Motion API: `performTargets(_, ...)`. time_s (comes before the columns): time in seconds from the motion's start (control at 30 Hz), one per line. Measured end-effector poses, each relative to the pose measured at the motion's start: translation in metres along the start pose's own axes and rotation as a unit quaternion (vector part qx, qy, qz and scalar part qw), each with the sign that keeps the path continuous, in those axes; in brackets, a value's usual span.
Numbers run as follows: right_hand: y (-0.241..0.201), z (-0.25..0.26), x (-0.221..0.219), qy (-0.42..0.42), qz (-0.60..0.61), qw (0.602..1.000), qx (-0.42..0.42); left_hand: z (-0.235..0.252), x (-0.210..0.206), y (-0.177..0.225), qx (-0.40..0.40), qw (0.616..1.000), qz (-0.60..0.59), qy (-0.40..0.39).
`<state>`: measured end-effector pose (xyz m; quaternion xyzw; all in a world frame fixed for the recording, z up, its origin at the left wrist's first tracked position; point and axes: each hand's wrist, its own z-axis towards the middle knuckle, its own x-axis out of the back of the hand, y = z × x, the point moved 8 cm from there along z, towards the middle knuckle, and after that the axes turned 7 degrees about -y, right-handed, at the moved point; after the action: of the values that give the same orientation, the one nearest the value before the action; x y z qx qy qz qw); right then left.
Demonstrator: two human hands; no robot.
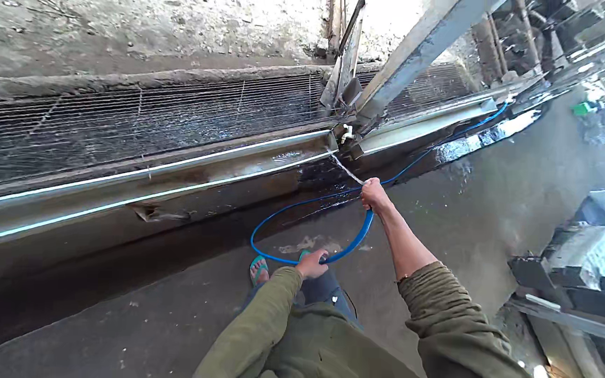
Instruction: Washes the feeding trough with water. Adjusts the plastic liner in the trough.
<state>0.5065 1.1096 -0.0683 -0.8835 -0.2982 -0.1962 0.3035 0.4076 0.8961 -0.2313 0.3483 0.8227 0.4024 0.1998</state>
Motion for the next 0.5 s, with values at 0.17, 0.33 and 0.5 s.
performTargets(0.17,-0.056,0.129,0.022,-0.032,-0.188,0.981,0.027,0.04,0.099,0.004,0.014,0.958,-0.212,0.192)
performTargets(0.33,-0.105,0.277,0.018,-0.069,-0.3,0.949,0.061,0.105,0.181,-0.034,0.027,0.848,-0.383,0.366)
performTargets(0.5,-0.128,0.37,0.006,-0.084,-0.391,0.913,0.078,0.209,0.205,-0.046,0.012,0.724,-0.564,0.397)
